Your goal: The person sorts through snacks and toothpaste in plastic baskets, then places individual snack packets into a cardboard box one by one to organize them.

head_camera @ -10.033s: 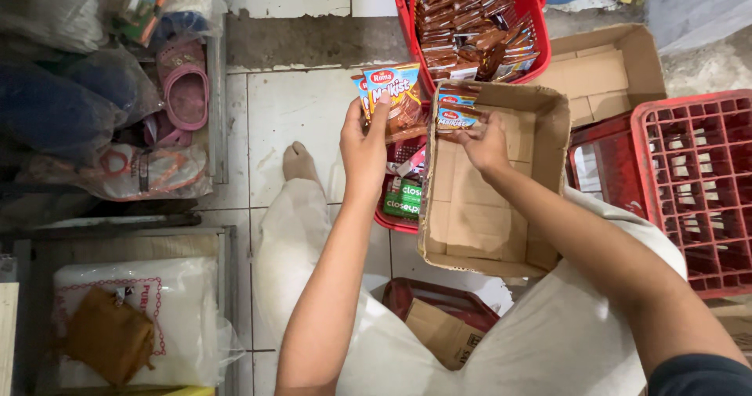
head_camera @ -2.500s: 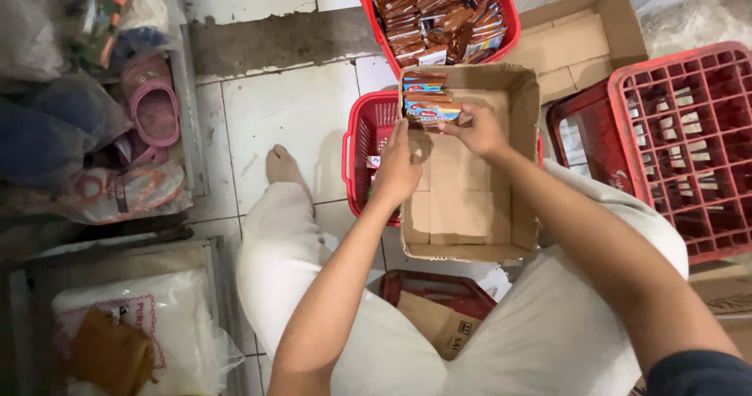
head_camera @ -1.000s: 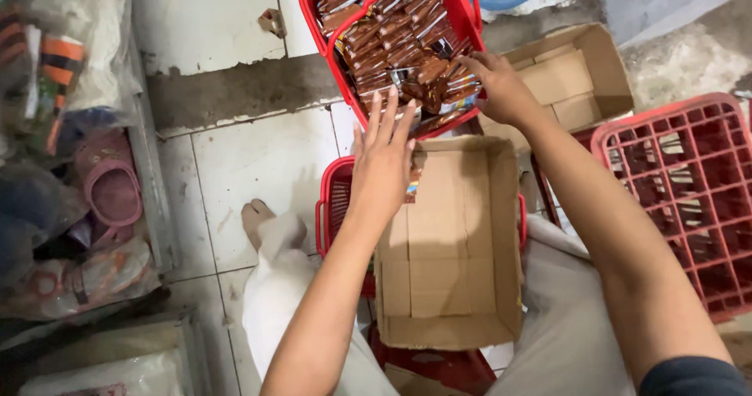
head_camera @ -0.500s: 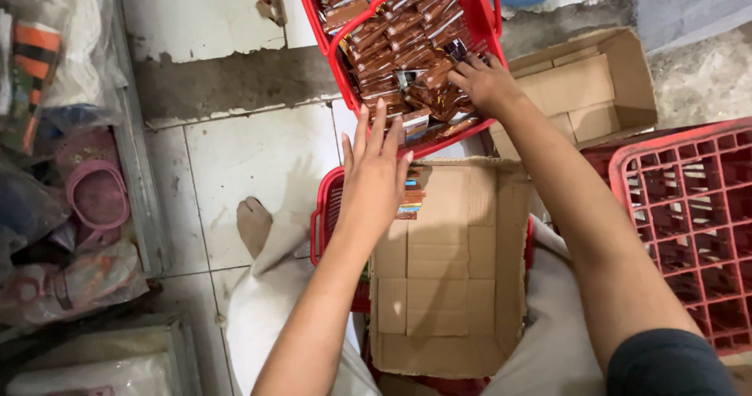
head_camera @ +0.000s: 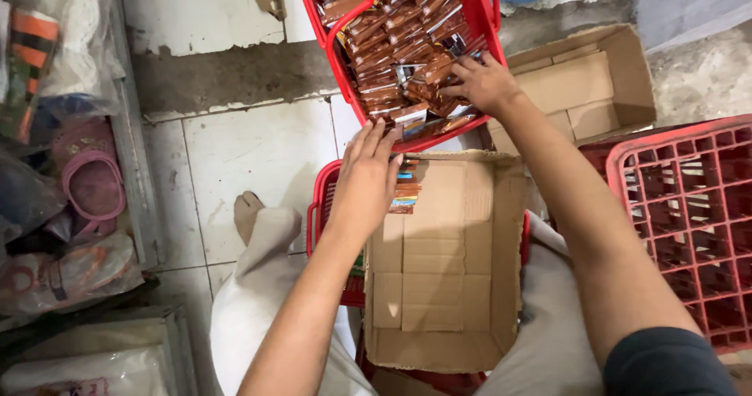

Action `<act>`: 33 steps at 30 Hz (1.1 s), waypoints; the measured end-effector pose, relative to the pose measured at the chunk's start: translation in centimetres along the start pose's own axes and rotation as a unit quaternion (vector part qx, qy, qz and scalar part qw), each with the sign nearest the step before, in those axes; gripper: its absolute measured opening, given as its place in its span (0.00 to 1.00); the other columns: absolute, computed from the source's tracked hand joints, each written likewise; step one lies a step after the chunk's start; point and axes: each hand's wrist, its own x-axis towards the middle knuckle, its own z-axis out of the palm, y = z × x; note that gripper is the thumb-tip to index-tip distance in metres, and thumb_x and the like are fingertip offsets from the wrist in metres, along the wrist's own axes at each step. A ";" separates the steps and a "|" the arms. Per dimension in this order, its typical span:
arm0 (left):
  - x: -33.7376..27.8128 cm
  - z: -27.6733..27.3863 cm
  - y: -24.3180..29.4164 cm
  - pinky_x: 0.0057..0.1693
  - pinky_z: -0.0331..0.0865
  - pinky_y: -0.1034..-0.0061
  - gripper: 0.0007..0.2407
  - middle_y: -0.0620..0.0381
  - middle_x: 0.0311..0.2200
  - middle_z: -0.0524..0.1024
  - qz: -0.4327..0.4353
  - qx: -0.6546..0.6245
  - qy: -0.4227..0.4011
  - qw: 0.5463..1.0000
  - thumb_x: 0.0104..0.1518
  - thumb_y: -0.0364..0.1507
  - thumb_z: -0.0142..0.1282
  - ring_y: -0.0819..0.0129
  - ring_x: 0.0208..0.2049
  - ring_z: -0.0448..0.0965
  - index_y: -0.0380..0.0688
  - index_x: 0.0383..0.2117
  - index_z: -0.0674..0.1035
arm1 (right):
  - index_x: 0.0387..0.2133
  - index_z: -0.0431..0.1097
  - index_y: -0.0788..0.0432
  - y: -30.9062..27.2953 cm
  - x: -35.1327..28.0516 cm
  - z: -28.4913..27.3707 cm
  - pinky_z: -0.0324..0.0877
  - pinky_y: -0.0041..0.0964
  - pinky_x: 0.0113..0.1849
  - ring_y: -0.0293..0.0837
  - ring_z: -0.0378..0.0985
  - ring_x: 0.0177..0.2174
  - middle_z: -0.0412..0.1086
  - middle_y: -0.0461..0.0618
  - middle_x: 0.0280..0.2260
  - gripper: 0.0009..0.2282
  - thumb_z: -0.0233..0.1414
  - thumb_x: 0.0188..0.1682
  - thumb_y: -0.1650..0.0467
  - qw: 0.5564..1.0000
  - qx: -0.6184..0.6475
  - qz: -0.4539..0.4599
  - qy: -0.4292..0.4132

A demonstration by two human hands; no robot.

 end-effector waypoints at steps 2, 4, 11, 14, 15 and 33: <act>0.2 1.0 0.4 0.71 0.53 0.53 0.20 0.44 0.66 0.62 -0.002 -0.003 -0.003 1.000 0.65 0.31 0.50 0.53 0.71 0.56 0.36 0.62 0.70 | 0.56 0.68 0.23 -0.5 0.9 0.1 0.55 0.58 0.61 0.48 0.54 0.65 0.59 0.42 0.61 0.21 0.43 0.54 0.68 1.000 0.000 0.001 0.004; 0.2 1.9 1.0 0.70 0.52 0.52 0.20 0.44 0.67 0.61 0.004 -0.008 -0.005 1.000 0.65 0.31 0.50 0.52 0.71 0.55 0.35 0.62 0.70 | 0.54 0.68 0.23 -0.8 1.5 -0.1 0.57 0.60 0.57 0.53 0.53 0.63 0.59 0.44 0.60 0.22 0.43 0.51 0.68 1.000 -0.024 0.000 -0.007; 0.0 2.4 1.8 0.69 0.52 0.50 0.20 0.40 0.66 0.61 0.035 0.000 0.008 0.999 0.63 0.31 0.51 0.49 0.69 0.55 0.34 0.60 0.71 | 0.49 0.74 0.29 -1.2 0.4 -2.4 0.69 0.50 0.52 0.52 0.59 0.61 0.62 0.40 0.61 0.16 0.45 0.53 0.66 0.999 -0.032 -0.028 -0.014; -0.3 1.7 1.7 0.69 0.54 0.53 0.19 0.40 0.64 0.63 0.045 -0.006 0.015 0.999 0.62 0.30 0.52 0.47 0.69 0.57 0.33 0.58 0.72 | 0.49 0.75 0.31 -1.1 -0.2 -3.9 0.71 0.49 0.49 0.50 0.64 0.58 0.63 0.38 0.59 0.15 0.45 0.54 0.66 0.998 -0.054 -0.041 -0.003; -0.5 1.3 1.7 0.69 0.55 0.55 0.19 0.40 0.64 0.64 0.051 -0.009 0.017 0.999 0.62 0.29 0.53 0.47 0.68 0.58 0.33 0.58 0.73 | 0.49 0.74 0.30 -1.3 -0.4 -4.4 0.71 0.49 0.49 0.51 0.64 0.57 0.63 0.39 0.58 0.15 0.46 0.53 0.66 0.998 -0.048 -0.039 0.014; -1.1 0.2 1.5 0.69 0.56 0.56 0.17 0.39 0.62 0.66 0.051 -0.025 0.041 0.998 0.61 0.28 0.54 0.46 0.67 0.60 0.33 0.55 0.75 | 0.58 0.64 0.40 -1.5 -0.6 -5.0 0.69 0.52 0.52 0.63 0.64 0.56 0.60 0.53 0.59 0.36 0.69 0.31 0.65 0.990 0.138 0.019 0.030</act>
